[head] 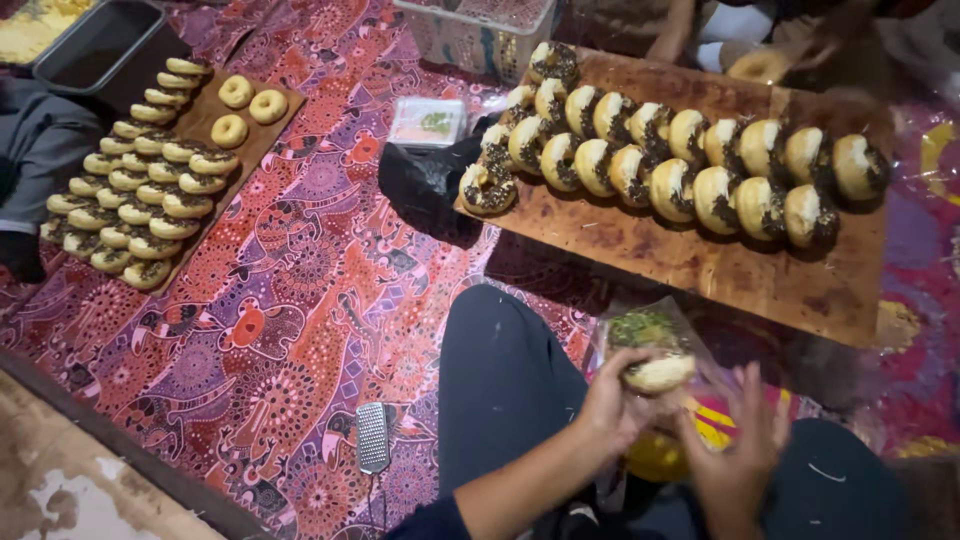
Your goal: The person grates a white block over ring-shaped pastries arranged on a wooden board, then places each pastry into a clear plastic bag. The person repeats this process for multiple pastries.
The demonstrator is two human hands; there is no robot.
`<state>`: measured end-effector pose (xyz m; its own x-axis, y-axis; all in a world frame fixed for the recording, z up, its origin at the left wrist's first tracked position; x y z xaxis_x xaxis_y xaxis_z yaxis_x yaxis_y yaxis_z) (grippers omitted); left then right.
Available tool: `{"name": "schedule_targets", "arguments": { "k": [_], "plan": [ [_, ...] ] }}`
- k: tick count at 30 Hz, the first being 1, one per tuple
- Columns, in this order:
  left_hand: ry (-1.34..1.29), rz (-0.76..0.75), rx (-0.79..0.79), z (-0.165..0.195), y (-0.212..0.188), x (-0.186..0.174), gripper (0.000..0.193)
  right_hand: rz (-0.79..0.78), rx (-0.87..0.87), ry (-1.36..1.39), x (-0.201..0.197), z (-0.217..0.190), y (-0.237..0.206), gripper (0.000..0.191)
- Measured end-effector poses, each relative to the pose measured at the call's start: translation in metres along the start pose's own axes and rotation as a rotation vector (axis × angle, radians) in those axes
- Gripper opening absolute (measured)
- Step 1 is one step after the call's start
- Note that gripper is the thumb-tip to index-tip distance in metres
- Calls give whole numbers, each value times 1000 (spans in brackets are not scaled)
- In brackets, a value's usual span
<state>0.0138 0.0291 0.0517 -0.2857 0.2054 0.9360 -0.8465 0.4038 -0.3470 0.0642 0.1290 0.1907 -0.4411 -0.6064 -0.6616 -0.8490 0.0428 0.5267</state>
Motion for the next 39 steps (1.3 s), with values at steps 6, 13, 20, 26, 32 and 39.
{"name": "schedule_targets", "arguments": {
  "k": [6,13,20,26,32,39],
  "plan": [
    [769,200,-115,24,-24,-31,100,-153,-274,-69,0,12,2,24],
    [1177,-172,300,45,-67,3,31,-361,99,147,8,25,8,19],
    [1550,-291,227,23,-70,9,22,-615,-497,-212,17,-19,-2,29],
    [1930,-404,358,47,-122,68,23,-506,-532,-62,10,53,-21,18],
    [1823,-469,273,116,-153,109,25,-966,-19,-675,36,157,-35,77],
    [2065,-1078,465,53,-141,124,20,-1323,-209,526,67,10,-53,63]
  ]
}}
Point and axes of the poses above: each hand's wrist, its own y-axis towards the middle knuckle, its own x-axis out of the palm, z = x × y, the point moved 7 cm from there along y, towards the middle knuckle, and after that the axes turned 2 degrees about -z, right-handed, at the moved point
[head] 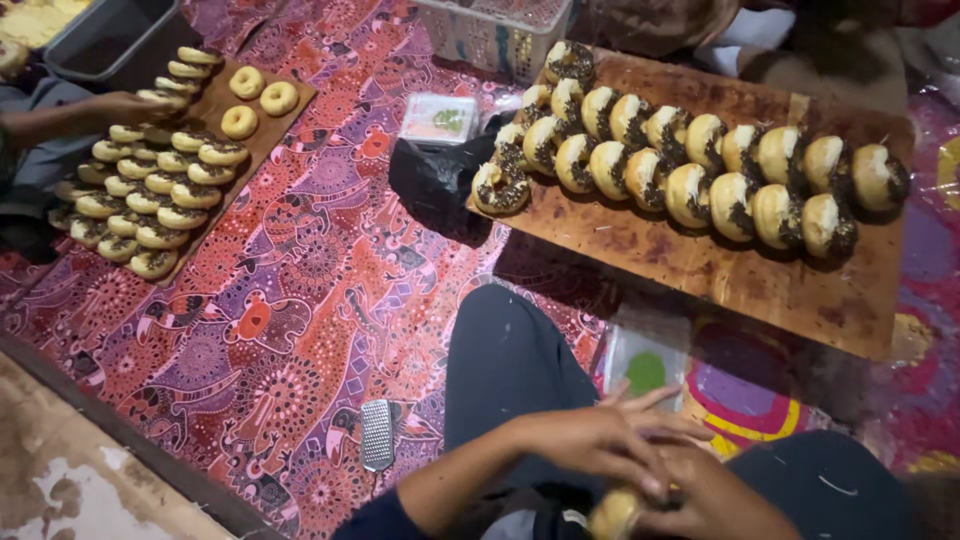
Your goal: The person grates a white block over ring-shaped pastries arranged on a wooden board, then places each pastry into a clear plastic bag. The person repeats this process for multiple pastries.
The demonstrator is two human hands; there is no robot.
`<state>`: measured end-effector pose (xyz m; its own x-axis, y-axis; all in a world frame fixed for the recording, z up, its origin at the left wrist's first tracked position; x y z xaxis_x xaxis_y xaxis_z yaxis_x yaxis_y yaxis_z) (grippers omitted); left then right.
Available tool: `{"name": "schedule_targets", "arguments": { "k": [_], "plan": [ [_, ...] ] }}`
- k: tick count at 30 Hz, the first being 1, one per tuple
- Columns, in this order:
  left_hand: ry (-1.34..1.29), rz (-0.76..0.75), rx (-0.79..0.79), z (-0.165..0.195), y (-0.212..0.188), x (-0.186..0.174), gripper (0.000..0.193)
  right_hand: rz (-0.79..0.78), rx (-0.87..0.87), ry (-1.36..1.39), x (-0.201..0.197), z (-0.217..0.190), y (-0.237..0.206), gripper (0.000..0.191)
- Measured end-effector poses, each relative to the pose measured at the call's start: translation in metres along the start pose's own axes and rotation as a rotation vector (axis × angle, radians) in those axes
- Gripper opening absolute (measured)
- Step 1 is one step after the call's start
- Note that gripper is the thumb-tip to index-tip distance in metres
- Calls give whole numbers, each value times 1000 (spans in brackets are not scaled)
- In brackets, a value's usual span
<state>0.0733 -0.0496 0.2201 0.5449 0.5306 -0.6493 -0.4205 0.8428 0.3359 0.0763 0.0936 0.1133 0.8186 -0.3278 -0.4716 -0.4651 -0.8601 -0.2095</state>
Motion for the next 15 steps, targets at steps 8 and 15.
{"name": "schedule_targets", "arguments": {
  "k": [8,15],
  "plan": [
    [-1369,1060,-318,-65,-65,27,49,667,-134,776,-13,-16,43,23],
    [-353,1320,-530,-88,-133,-30,20,859,180,1245,-12,41,138,43]
  ]
}}
Point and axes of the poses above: each hand's wrist, its own y-axis towards the middle knuckle, its own x-axis out of the palm, z = x × y, the point moved 7 cm from there along y, towards the middle knuckle, and after that the axes turned 2 degrees about -z, right-handed, at the moved point
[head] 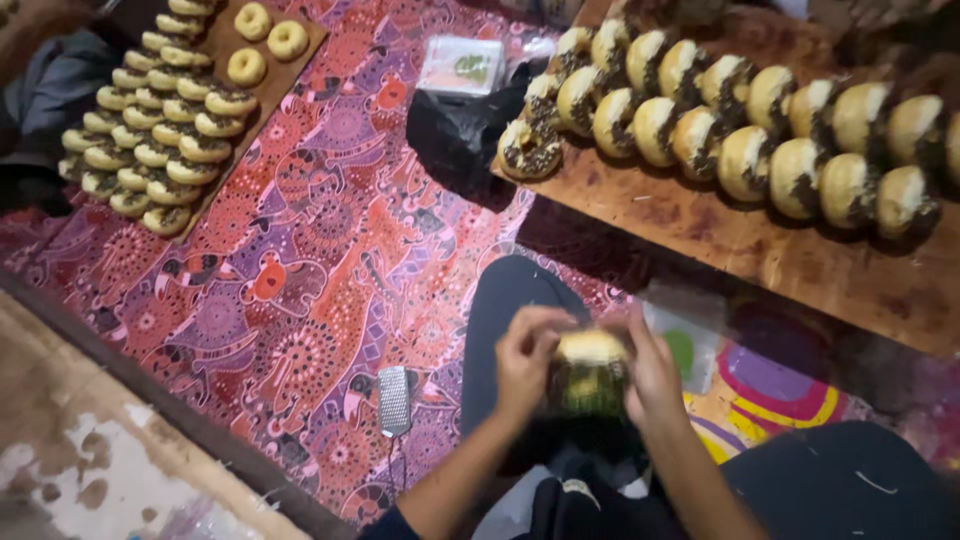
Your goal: The person grates a white block over ring-shaped pastries arranged on a wooden board, then places each pastry into a clear plastic bag. The person repeats this process for multiple pastries.
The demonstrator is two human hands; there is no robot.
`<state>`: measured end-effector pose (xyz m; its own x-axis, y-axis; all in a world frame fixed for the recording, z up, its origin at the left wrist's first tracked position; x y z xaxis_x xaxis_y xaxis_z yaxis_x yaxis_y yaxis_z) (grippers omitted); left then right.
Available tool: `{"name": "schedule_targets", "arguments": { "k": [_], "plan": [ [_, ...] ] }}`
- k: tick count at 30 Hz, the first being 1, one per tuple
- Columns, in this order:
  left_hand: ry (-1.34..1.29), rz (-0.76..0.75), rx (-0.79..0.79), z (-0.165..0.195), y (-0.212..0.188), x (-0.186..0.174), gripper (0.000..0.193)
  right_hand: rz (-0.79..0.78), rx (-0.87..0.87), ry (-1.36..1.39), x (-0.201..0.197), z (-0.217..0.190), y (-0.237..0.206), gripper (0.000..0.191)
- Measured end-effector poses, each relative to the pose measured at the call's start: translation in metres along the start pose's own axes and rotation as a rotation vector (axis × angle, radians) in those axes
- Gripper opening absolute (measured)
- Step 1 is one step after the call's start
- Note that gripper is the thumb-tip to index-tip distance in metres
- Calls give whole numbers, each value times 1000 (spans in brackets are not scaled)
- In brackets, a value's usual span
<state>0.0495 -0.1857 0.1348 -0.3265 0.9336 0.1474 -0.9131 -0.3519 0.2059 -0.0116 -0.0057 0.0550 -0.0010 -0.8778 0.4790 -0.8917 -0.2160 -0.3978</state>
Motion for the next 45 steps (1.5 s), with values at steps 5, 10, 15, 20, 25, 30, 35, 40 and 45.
{"name": "schedule_targets", "arguments": {
  "k": [5,10,15,20,25,30,35,40,45],
  "plan": [
    [121,103,-36,8,41,-42,15,-186,43,2,63,-11,60,41],
    [577,166,159,19,38,-84,12,-286,-241,-425,75,-28,64,24],
    [793,113,21,-36,-25,-98,9,-122,-588,-976,50,0,15,18],
    [336,250,-370,-124,-51,-122,17,-18,-345,-948,25,40,24,17],
    [72,117,-698,-153,-35,-127,25,-51,-79,-652,3,58,52,18],
    [167,-318,-658,-129,-34,-41,40,-233,29,-213,-54,68,46,62],
    [895,-667,-140,-113,-4,70,64,537,-8,-88,-239,-2,54,62],
    [1457,-950,-51,-192,28,168,90,1091,-93,-1044,-295,-75,28,62],
    [1588,-1077,-94,-270,30,178,109,474,-480,-1574,-171,-55,81,34]
  ]
}}
Point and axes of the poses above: each hand's wrist, its own y-axis towards the middle knuckle, its own x-axis out of the palm, z = x × y, the point moved 7 cm from there along y, towards the middle knuckle, and after that the axes turned 2 degrees about -z, right-handed, at the moved point
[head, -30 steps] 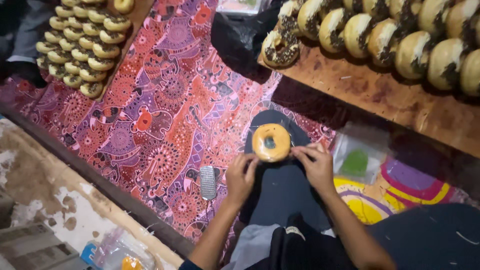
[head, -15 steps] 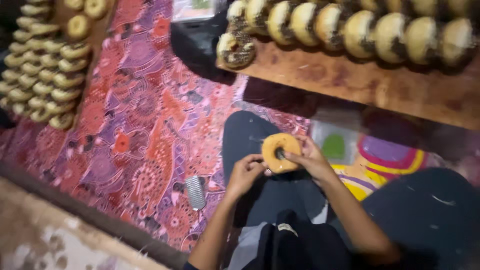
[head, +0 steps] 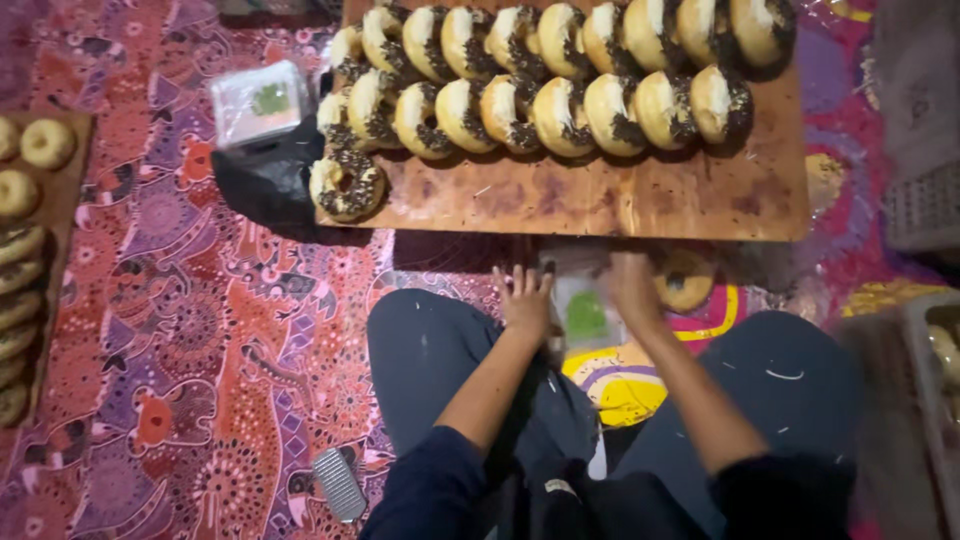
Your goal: The person grates a white block over ring-shaped pastries arranged on a wooden board, then places each pastry into a clear plastic bag. The person repeats this process for multiple pastries.
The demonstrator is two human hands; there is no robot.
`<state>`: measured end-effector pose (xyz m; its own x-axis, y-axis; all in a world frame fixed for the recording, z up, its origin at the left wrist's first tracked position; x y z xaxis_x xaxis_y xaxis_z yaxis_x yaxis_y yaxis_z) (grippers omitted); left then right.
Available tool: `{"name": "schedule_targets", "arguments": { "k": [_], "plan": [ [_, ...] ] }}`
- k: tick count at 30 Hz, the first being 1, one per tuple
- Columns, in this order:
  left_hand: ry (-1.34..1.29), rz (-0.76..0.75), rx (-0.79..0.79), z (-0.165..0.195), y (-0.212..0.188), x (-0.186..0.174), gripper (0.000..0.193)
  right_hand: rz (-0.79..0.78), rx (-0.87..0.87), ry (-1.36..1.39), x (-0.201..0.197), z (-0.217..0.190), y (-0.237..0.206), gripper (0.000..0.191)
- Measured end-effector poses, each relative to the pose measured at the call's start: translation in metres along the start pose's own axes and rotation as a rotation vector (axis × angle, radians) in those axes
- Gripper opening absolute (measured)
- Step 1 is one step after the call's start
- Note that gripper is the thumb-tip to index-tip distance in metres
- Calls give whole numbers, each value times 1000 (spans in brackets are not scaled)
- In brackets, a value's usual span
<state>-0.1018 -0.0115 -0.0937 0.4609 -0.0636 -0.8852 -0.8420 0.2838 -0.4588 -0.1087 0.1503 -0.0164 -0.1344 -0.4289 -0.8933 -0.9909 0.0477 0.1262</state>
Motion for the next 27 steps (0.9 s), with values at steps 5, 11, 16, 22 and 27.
{"name": "schedule_targets", "arguments": {
  "k": [5,11,16,22,27],
  "plan": [
    [-41,55,-28,-8,5,14,97,-539,-167,-123,69,-53,23,30],
    [-147,-9,-51,-5,2,2,108,-806,-134,-195,91,-43,32,41],
    [-633,540,-164,-39,-40,-40,109,-730,-96,51,19,-39,-3,39],
    [-2725,-140,253,-6,-70,-7,42,-552,-428,-90,-52,-88,-87,66],
    [-2811,140,-260,-59,-53,18,39,-248,-32,1236,-106,-29,-6,55]
  ]
}}
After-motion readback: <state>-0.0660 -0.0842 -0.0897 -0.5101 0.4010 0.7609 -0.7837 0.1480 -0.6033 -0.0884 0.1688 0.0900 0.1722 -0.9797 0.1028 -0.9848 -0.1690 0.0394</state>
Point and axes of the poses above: each hand's wrist, its own y-axis towards the middle knuckle, its own x-axis out of the palm, z = x × y, the point moved 7 cm from there along y, towards the middle knuckle, and after that the axes turned 2 degrees about -z, right-handed, at the moved point
